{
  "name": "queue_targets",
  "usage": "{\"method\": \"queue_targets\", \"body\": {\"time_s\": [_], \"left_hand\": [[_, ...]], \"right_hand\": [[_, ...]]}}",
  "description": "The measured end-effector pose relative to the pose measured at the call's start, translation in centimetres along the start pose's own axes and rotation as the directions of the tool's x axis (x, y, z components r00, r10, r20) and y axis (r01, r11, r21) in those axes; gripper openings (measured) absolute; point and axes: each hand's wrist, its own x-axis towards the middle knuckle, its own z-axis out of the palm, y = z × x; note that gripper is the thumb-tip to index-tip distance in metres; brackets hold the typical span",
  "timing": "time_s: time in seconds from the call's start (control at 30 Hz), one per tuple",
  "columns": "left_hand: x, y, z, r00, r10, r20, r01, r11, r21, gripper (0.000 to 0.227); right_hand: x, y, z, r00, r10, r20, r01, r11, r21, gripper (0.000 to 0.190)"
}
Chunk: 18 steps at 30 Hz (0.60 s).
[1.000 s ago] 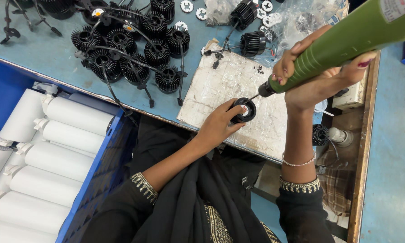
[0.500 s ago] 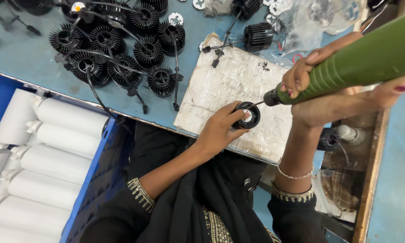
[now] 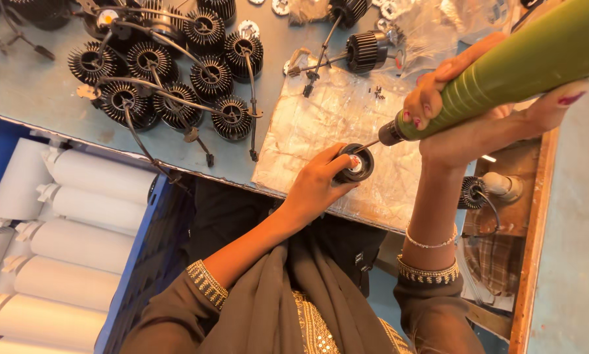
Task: The person assembles small black cylindrical electronic components on a workbench. They use a green power screwdriver to tighten screws, apply adhesive with a small spatula, and insert circular metal pieces into the components. The person handles multiple units one at a time, placing finished items aside.
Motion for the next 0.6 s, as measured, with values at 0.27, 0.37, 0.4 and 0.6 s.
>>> {"method": "queue_targets", "body": {"time_s": [0.27,0.37,0.4,0.6], "left_hand": [[-0.3,-1.1,0.3,0.997,0.079,-0.019,-0.079,0.996,0.039,0.049],[-0.2,-1.2,0.3,0.998,0.067,0.001,-0.067,0.997,0.038,0.048],[-0.2,-1.1,0.3,0.998,0.063,0.010,-0.063,0.997,0.042,0.048],[-0.3,-0.7,0.1,0.998,0.055,0.007,-0.055,0.997,0.058,0.043]], "right_hand": [[-2.2,-2.3,-2.4,0.990,-0.122,-0.065,0.119,0.992,-0.041,0.096],[-3.4,-2.4,-2.8,0.983,-0.154,-0.099,0.142,0.983,-0.119,0.096],[-3.7,-2.4,-2.8,0.982,-0.152,-0.110,0.139,0.984,-0.114,0.096],[-4.2,-2.2,-2.5,0.983,-0.124,-0.136,0.117,0.991,-0.063,0.097]]}}
